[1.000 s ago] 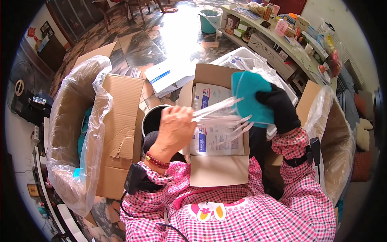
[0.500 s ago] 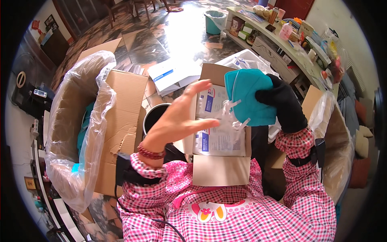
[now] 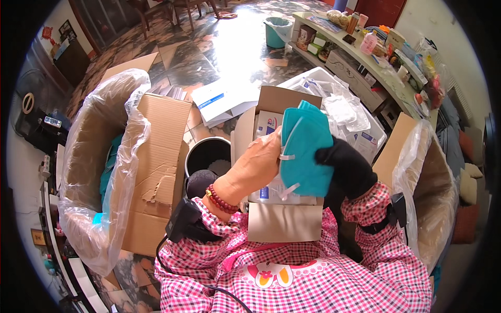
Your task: Organizing and packing teal medical masks into boxes.
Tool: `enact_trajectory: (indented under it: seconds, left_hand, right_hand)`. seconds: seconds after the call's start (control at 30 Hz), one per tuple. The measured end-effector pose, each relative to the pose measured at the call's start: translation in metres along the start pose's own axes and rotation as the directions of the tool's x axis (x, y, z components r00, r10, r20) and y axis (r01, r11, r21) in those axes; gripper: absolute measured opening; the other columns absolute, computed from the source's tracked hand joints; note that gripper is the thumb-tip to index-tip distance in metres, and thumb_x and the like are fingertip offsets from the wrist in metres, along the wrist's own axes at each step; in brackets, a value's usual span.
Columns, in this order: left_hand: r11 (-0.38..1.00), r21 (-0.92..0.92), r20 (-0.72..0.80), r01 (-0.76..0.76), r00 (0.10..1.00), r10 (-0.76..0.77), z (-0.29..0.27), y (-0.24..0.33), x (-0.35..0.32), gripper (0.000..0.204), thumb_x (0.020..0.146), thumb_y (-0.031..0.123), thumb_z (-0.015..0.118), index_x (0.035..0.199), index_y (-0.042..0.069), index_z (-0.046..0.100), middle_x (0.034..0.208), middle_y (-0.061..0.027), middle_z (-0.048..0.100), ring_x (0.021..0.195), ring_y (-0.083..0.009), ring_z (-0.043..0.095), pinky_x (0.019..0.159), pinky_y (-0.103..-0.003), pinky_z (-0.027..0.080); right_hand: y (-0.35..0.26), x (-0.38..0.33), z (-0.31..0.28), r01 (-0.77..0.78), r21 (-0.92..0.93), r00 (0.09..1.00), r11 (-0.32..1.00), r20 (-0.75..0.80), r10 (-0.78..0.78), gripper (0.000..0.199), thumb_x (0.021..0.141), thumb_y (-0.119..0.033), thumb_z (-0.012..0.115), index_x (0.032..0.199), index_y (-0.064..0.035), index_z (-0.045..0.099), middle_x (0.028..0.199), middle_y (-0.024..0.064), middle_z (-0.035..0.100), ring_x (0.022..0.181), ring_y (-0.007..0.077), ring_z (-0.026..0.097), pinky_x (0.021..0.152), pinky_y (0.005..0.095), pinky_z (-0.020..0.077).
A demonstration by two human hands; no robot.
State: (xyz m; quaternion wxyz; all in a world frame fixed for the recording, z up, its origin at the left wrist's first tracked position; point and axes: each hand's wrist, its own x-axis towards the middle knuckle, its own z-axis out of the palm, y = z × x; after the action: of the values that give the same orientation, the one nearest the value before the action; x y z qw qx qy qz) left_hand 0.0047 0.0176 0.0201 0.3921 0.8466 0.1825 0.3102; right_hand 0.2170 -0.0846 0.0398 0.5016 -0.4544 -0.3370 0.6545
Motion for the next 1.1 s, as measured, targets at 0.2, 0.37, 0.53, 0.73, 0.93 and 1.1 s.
enact_trajectory:
  seconds: [0.2, 0.37, 0.53, 0.73, 0.93, 1.1]
  left_hand:
    - [0.937, 0.340, 0.077, 0.075, 0.991, -0.108, -0.035, -0.042, -0.041, 0.011, 0.091, -0.001, 0.056, 0.102, -0.004, 0.053, 0.091, -0.0246, 0.062, 0.089, -0.0448, 0.061, 0.077, -0.050, 0.048]
    - [0.932, 0.356, 0.063, 0.073, 0.993, -0.102, -0.046, -0.036, -0.051, 0.009, 0.092, -0.003, 0.056, 0.101, -0.002, 0.057, 0.093, -0.0195, 0.054, 0.088, -0.0397, 0.057, 0.076, -0.043, 0.048]
    - [0.923, -0.304, -0.098, 0.234, 0.956, -0.275, -0.063, -0.054, -0.070, 0.014, 0.105, 0.004, 0.047, 0.106, -0.003, 0.059, 0.094, -0.0062, 0.061, 0.086, -0.0154, 0.064, 0.079, -0.030, 0.055]
    - [0.868, -0.377, -0.044, 0.322, 0.930, -0.364, -0.038, -0.037, -0.055, 0.020, 0.109, 0.009, 0.042, 0.108, -0.002, 0.058, 0.091, -0.0063, 0.065, 0.083, -0.0136, 0.067, 0.081, -0.029, 0.060]
    - [0.947, -0.205, 0.020, 0.247, 0.969, -0.248, -0.012, -0.032, -0.038, 0.042, 0.102, 0.008, 0.055, 0.145, 0.005, 0.052, 0.105, -0.0066, 0.065, 0.088, -0.0100, 0.058, 0.079, -0.025, 0.050]
    - [0.958, 0.011, 0.134, 0.287, 0.949, -0.286, 0.005, -0.021, -0.013, 0.076, 0.087, 0.021, 0.082, 0.152, 0.013, 0.043, 0.121, -0.0172, 0.067, 0.103, -0.0180, 0.063, 0.086, -0.035, 0.053]
  right_hand:
    - [-0.019, -0.008, -0.045, 0.109, -0.425, 0.935, 0.899, -0.263, -0.237, 0.030, 0.089, -0.015, 0.074, 0.112, 0.0040, 0.072, 0.100, 0.0081, 0.075, 0.087, 0.0163, 0.071, 0.085, 0.0307, 0.0560]
    - [-0.017, -0.021, -0.046, 0.151, -0.327, 0.919, 0.933, -0.301, -0.254, 0.036, 0.090, -0.017, 0.073, 0.119, 0.0034, 0.068, 0.104, 0.0084, 0.073, 0.092, 0.0155, 0.069, 0.088, 0.0309, 0.0541]
    - [-0.021, -0.035, -0.036, 0.191, -0.259, 0.915, 0.947, -0.301, -0.267, 0.037, 0.091, -0.017, 0.071, 0.121, 0.0035, 0.067, 0.106, 0.0082, 0.073, 0.093, 0.0167, 0.069, 0.088, 0.0319, 0.0539]
    - [-0.018, -0.030, -0.036, 0.195, -0.263, 0.923, 0.945, -0.277, -0.267, 0.041, 0.092, -0.020, 0.069, 0.125, 0.0033, 0.065, 0.110, 0.0093, 0.072, 0.097, 0.0185, 0.069, 0.091, 0.0326, 0.0538]
    - [-0.036, -0.035, -0.037, 0.174, -0.202, 0.927, 0.964, -0.298, -0.230, 0.044, 0.094, -0.024, 0.068, 0.128, 0.0030, 0.063, 0.114, 0.0095, 0.072, 0.100, 0.0185, 0.069, 0.094, 0.0329, 0.0534]
    - [-0.042, -0.041, -0.042, 0.216, -0.195, 0.932, 0.957, -0.250, -0.261, 0.040, 0.094, -0.021, 0.067, 0.125, 0.0047, 0.065, 0.111, 0.0107, 0.073, 0.095, 0.0196, 0.071, 0.090, 0.0320, 0.0563]
